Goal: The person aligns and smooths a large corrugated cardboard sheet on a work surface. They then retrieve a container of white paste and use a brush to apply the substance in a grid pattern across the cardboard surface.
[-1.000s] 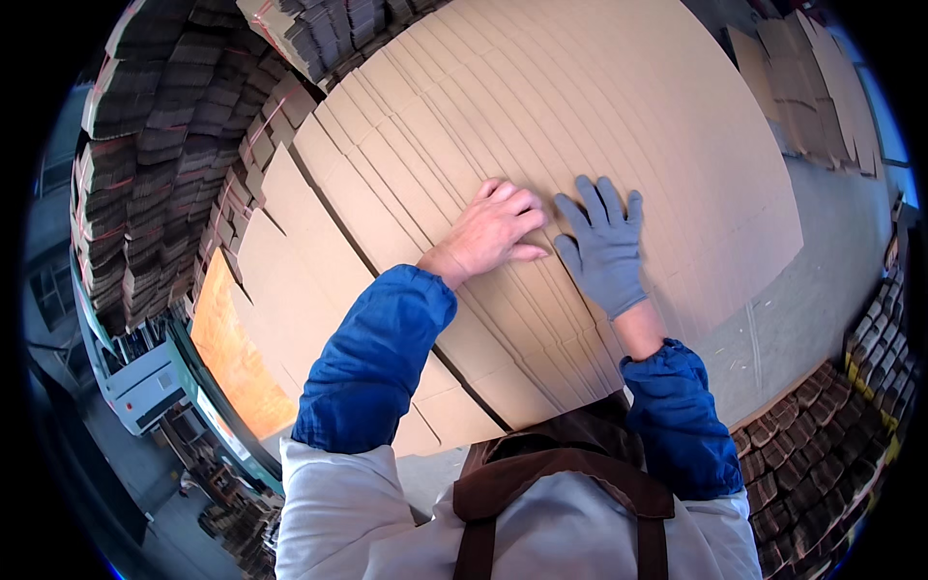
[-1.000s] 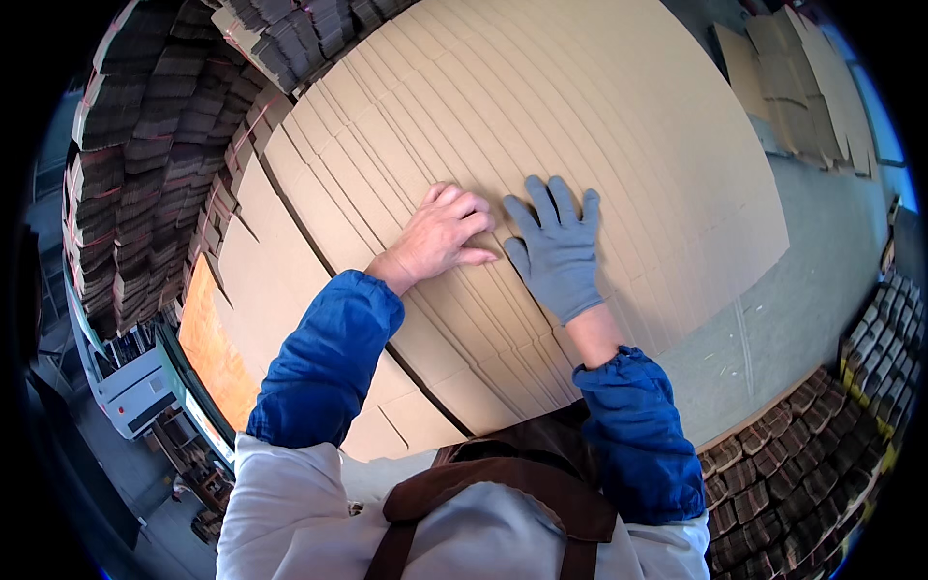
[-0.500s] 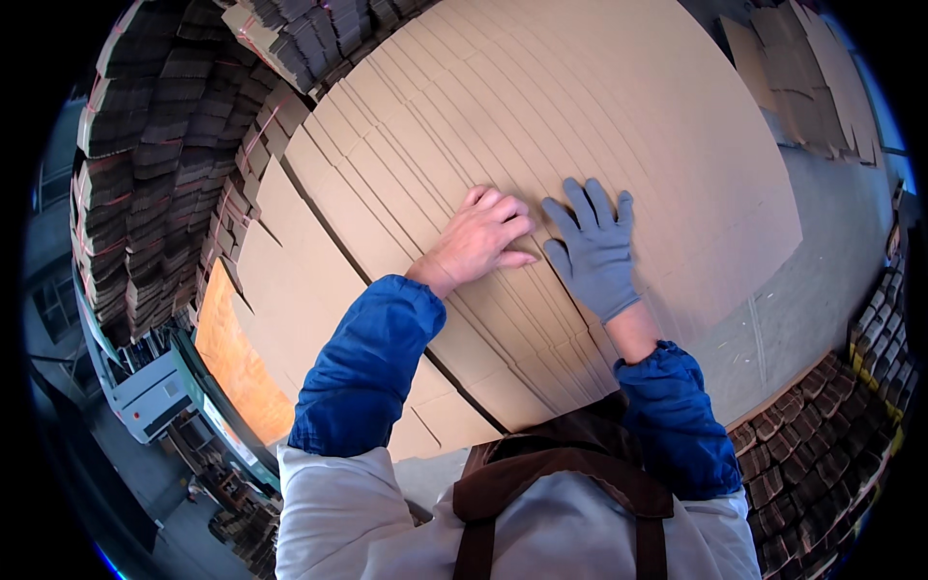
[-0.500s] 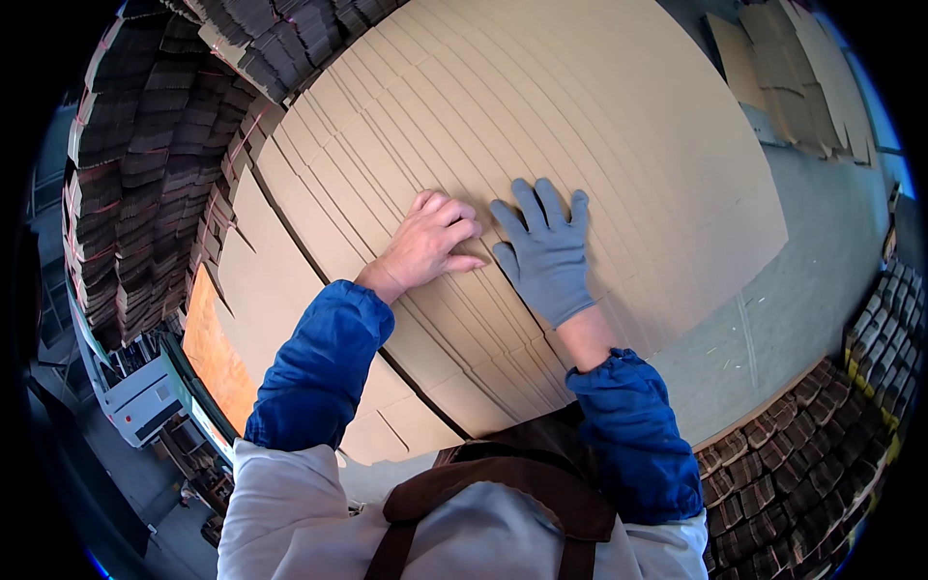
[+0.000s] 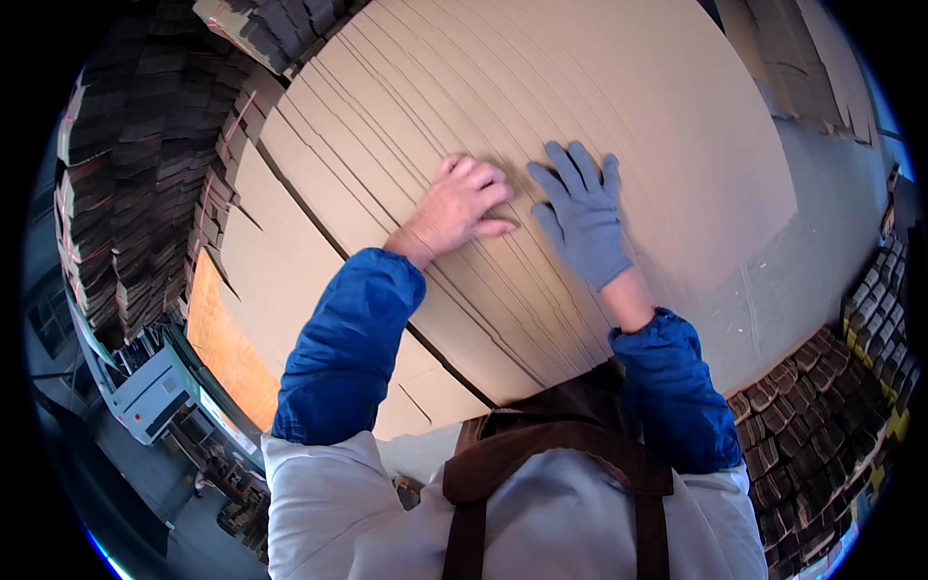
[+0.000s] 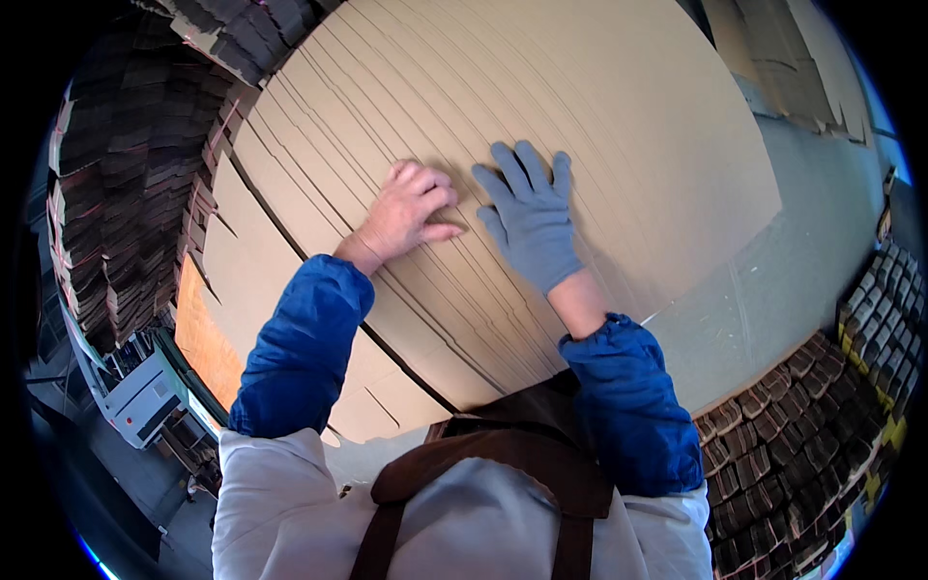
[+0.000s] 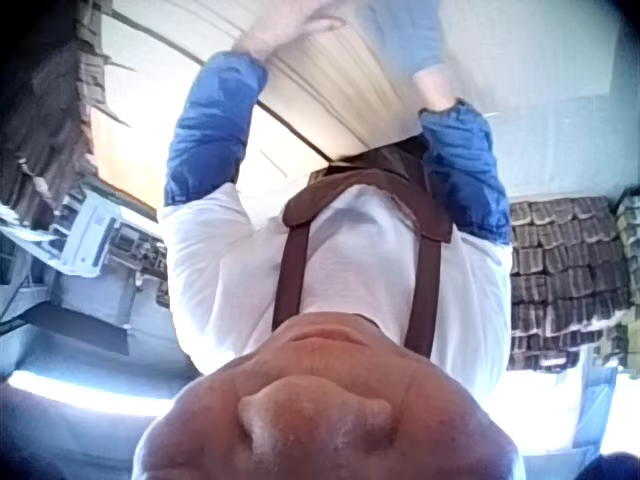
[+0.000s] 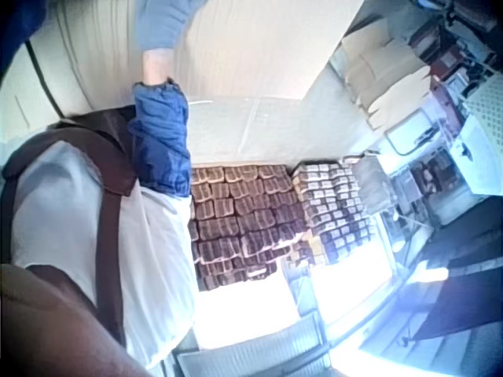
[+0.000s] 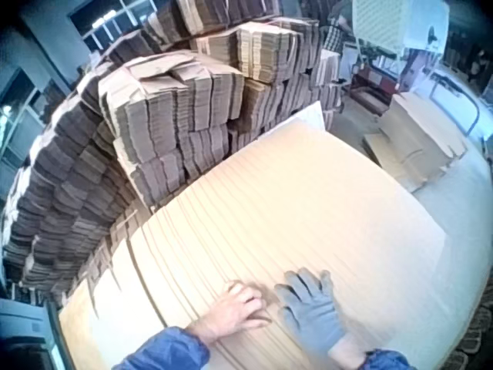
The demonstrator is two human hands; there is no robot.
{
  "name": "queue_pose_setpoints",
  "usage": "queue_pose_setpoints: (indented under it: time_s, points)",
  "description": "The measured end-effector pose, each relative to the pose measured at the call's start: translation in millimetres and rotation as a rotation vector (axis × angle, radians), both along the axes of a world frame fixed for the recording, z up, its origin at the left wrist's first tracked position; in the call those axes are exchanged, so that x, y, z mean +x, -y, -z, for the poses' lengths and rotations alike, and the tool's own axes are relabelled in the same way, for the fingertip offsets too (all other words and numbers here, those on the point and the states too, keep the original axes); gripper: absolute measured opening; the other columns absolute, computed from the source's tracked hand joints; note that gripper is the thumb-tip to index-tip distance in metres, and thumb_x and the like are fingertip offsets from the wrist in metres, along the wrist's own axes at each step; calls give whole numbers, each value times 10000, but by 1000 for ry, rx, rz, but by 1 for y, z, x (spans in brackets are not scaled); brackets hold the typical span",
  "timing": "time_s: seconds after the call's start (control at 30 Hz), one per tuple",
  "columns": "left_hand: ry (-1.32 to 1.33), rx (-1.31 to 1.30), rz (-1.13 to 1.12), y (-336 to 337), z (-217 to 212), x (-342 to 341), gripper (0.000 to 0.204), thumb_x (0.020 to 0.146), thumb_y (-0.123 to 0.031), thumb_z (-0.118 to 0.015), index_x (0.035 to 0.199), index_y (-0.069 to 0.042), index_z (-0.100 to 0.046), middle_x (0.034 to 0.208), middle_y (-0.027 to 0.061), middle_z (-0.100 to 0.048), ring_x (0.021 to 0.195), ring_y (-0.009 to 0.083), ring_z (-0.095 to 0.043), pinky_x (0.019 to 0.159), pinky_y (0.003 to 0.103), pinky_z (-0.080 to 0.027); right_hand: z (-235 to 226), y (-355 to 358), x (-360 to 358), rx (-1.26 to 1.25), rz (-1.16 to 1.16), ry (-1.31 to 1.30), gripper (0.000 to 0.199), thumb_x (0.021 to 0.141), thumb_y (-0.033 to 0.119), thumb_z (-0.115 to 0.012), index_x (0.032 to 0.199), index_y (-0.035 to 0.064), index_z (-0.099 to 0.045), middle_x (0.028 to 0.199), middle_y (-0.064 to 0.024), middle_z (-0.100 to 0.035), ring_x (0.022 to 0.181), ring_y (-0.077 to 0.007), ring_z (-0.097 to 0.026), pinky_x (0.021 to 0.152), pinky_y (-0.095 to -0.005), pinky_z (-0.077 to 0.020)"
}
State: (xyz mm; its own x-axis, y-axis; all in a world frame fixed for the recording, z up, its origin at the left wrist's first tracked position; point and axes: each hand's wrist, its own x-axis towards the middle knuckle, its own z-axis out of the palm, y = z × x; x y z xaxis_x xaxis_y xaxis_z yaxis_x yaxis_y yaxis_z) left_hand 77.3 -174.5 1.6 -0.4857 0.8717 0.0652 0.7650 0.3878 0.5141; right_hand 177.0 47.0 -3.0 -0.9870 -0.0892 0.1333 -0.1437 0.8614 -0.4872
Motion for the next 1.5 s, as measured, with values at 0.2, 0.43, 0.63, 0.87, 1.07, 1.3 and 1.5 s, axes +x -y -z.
queue_pose_setpoints:
  time_s: [0.2, 0.43, 0.63, 0.87, 1.07, 1.3, 1.5]
  points:
    - [-5, -12, -8, 0, 2, -2, 423, 713, -371, -857, 1018, -149, -667, 1096, 4, -587, 1061, 271, -513, 1009, 430, -395, 6, -40, 11, -154, 125, -41, 409, 951, 172, -608, 1353, 105, -579, 1438, -117, -512, 1376, -330, -436, 1175, -528, -271]
    - [-19, -11, -18, 0, 0, -4, 405, 734, -367, -847, 1015, -151, -651, 1088, 3, -585, 1056, 261, -523, 1016, 424, -395, -8, -3, 35, -38, 99, -13, 449, 893, 265, -676, 1315, 126, -609, 1437, -111, -508, 1380, -321, -426, 1145, -608, -254]
    - [-16, 4, -12, -4, -9, -1, 318, 805, -343, -798, 1004, -150, -641, 1056, 13, -576, 1078, 247, -526, 1041, 427, -386, -3, 21, 32, 16, 73, 24, 513, 828, 332, -729, 1294, 142, -636, 1488, -105, -463, 1418, -346, -354, 1125, -692, -178]
    - [34, 35, 32, 1, -9, 5, 266, 837, -318, -772, 884, -117, -604, 953, 32, -558, 991, 234, -526, 979, 388, -417, 1, 21, 31, 51, 58, 15, 538, 834, 335, -728, 1336, 175, -618, 1511, -103, -440, 1419, -342, -358, 1134, -687, -170]
    - [26, 39, 55, 5, -9, 5, 277, 838, -321, -770, 850, -110, -590, 911, 33, -554, 978, 239, -536, 954, 391, -426, 1, 19, 32, 52, 52, 24, 557, 847, 336, -723, 1366, 182, -595, 1520, -99, -434, 1428, -343, -353, 1134, -691, -173]
    - [25, 92, 7, 9, -5, 8, 249, 796, -277, -798, 915, -132, -634, 974, 19, -581, 1015, 263, -547, 973, 415, -427, 1, 18, 31, 57, 39, 51, 557, 857, 340, -720, 1381, 205, -586, 1534, -69, -423, 1430, -321, -349, 1127, -684, -190]
    - [15, 90, 24, 3, -7, 47, 303, 775, -282, -806, 1008, -147, -666, 1073, 20, -585, 1087, 271, -536, 1029, 430, -410, 5, 10, 32, 76, 13, 52, 549, 853, 343, -723, 1371, 215, -596, 1549, -57, -402, 1437, -311, -334, 1124, -676, -195]
